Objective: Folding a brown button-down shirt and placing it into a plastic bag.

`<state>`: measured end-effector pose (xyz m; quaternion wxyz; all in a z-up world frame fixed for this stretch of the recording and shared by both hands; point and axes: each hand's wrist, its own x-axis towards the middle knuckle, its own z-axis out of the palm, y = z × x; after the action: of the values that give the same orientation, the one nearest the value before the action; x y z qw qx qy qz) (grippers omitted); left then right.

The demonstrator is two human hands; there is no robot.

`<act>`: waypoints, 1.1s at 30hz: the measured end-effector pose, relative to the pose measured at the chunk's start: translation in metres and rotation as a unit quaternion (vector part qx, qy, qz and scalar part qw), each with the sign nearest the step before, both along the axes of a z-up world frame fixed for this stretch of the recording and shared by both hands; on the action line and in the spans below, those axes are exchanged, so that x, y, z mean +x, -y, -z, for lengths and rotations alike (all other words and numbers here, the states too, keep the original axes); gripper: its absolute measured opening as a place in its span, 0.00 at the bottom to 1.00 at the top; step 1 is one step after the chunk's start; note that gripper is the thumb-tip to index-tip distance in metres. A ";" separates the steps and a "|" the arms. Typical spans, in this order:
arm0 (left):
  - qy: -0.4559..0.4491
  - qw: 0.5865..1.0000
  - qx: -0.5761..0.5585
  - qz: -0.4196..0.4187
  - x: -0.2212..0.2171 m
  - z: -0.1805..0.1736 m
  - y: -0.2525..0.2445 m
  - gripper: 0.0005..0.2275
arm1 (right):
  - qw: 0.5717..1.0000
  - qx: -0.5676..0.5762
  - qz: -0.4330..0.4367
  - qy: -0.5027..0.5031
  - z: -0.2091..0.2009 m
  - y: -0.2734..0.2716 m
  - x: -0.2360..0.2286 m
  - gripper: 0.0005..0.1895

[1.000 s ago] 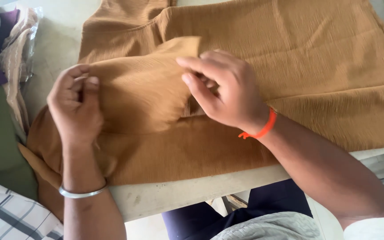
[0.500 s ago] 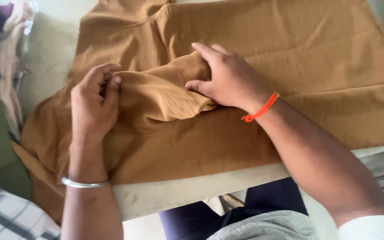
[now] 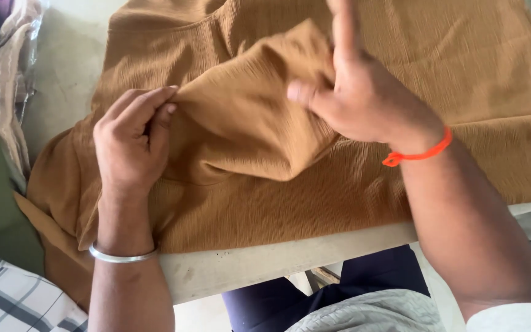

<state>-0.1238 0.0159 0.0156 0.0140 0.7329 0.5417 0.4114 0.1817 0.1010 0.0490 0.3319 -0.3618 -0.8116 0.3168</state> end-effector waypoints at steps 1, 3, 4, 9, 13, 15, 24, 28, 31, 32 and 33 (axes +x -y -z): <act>0.000 1.000 -0.002 0.000 0.000 0.001 0.000 0.07 | 1.000 -0.002 0.000 0.000 -0.016 0.006 -0.003 0.36; -0.018 0.999 0.028 -0.022 -0.002 0.003 0.001 0.06 | 0.948 -0.261 0.032 0.182 -0.048 0.017 -0.010 0.61; -0.018 0.999 0.027 -0.022 0.002 -0.002 0.002 0.06 | 0.947 -0.262 0.031 0.182 -0.042 0.015 -0.007 0.61; -0.117 0.978 0.173 -0.010 0.024 -0.017 0.004 0.04 | 0.976 -0.127 -0.086 -0.156 -0.018 0.000 0.000 0.38; -0.100 0.985 0.059 0.125 0.036 0.003 0.031 0.12 | 0.974 -0.087 -0.050 -0.203 0.003 -0.012 0.012 0.24; -0.182 0.969 -0.023 0.165 0.063 -0.019 0.035 0.14 | 0.936 -0.137 -0.059 -0.318 0.001 -0.012 0.010 0.12; -0.250 0.966 -0.040 0.050 0.077 -0.024 0.034 0.14 | 0.921 -0.147 -0.084 -0.350 -0.001 -0.012 0.005 0.14; -0.209 0.971 -0.087 0.078 0.068 -0.022 0.036 0.06 | 0.950 -0.039 -0.116 -0.287 0.007 -0.019 0.011 0.18; -0.167 0.976 -0.080 0.119 0.058 -0.019 0.037 0.07 | 0.968 0.238 0.070 0.019 0.005 -0.017 0.019 0.18; -0.145 0.978 -0.103 0.107 0.056 -0.017 0.037 0.08 | 0.978 0.185 0.084 0.037 0.002 -0.016 0.020 0.20; -0.122 0.980 -0.125 0.095 0.054 -0.015 0.037 0.09 | 0.985 0.132 0.097 0.056 0.000 -0.015 0.023 0.21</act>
<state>-0.0699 -0.0214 0.0309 0.0779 0.8184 0.5140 0.2448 0.2045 0.1160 0.0491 0.3599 -0.4087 -0.8246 0.1530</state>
